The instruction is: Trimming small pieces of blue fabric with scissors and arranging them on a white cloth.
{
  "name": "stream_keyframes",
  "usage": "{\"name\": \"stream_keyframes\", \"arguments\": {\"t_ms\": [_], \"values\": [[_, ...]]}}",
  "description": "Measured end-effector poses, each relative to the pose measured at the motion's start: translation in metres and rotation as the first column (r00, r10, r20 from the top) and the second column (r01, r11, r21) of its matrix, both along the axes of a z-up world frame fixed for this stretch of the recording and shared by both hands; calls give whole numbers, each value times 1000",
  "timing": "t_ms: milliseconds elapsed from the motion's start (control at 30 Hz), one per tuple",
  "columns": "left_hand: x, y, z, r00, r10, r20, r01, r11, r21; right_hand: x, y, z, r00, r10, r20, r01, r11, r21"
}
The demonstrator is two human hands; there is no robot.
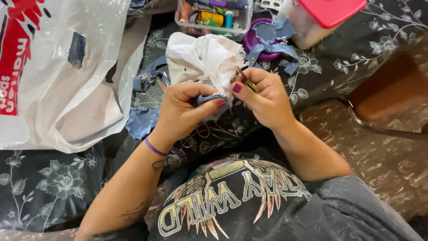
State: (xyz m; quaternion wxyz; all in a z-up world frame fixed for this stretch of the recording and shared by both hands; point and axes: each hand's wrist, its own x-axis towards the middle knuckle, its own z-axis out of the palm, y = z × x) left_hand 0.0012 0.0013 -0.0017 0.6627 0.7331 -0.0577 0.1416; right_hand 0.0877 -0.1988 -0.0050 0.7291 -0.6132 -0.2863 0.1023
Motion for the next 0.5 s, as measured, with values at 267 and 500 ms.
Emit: {"name": "stream_keyframes", "arguments": {"t_ms": [267, 500], "values": [[-4, -4, 2, 1000, -3, -20, 1, 997, -84, -9, 3, -5, 961, 166, -221, -177, 984, -28], [-4, -3, -7, 999, 48, -26, -52, 984, -169, -5, 18, -5, 941, 3, -338, 65, 980, 190]]}}
